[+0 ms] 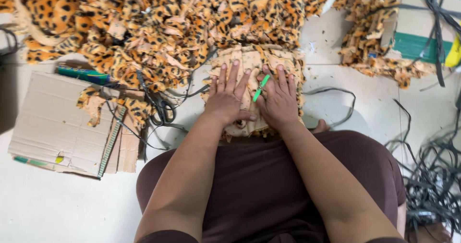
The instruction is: Cutting and trimming leopard-print fabric scraps using scissors
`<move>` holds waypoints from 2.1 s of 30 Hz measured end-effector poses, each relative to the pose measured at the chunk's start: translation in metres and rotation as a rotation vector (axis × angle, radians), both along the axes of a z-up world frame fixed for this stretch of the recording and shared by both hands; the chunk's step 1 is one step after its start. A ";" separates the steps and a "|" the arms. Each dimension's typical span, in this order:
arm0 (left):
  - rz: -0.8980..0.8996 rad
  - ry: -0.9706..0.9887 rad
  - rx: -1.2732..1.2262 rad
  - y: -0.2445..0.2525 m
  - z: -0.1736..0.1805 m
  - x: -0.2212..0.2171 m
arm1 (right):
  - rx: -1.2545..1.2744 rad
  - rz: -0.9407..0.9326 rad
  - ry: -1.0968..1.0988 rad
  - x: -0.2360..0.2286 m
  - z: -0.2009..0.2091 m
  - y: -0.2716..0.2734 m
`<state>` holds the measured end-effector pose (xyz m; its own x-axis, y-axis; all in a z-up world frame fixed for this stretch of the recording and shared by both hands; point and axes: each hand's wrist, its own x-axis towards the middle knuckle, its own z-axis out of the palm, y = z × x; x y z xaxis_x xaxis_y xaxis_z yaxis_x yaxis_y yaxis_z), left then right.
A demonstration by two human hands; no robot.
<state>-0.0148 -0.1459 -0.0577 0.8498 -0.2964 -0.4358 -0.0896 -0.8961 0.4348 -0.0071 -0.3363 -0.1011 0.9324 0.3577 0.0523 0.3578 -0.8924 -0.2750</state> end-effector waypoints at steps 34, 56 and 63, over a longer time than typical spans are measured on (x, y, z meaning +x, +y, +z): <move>1.080 -0.575 -0.715 0.178 0.003 0.072 | 0.356 0.124 0.584 0.189 0.118 0.318; 1.122 -0.294 -2.050 0.161 0.016 0.067 | 0.840 0.574 1.110 0.123 0.120 0.172; 1.101 -0.323 -1.476 0.166 0.027 0.059 | 0.282 0.439 0.905 0.141 0.137 0.192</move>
<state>0.0445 0.0197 -0.0310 0.8844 0.4324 -0.1759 -0.0329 0.4337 0.9005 0.1342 -0.1440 0.0359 0.4556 0.7581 -0.4666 0.1912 -0.5953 -0.7804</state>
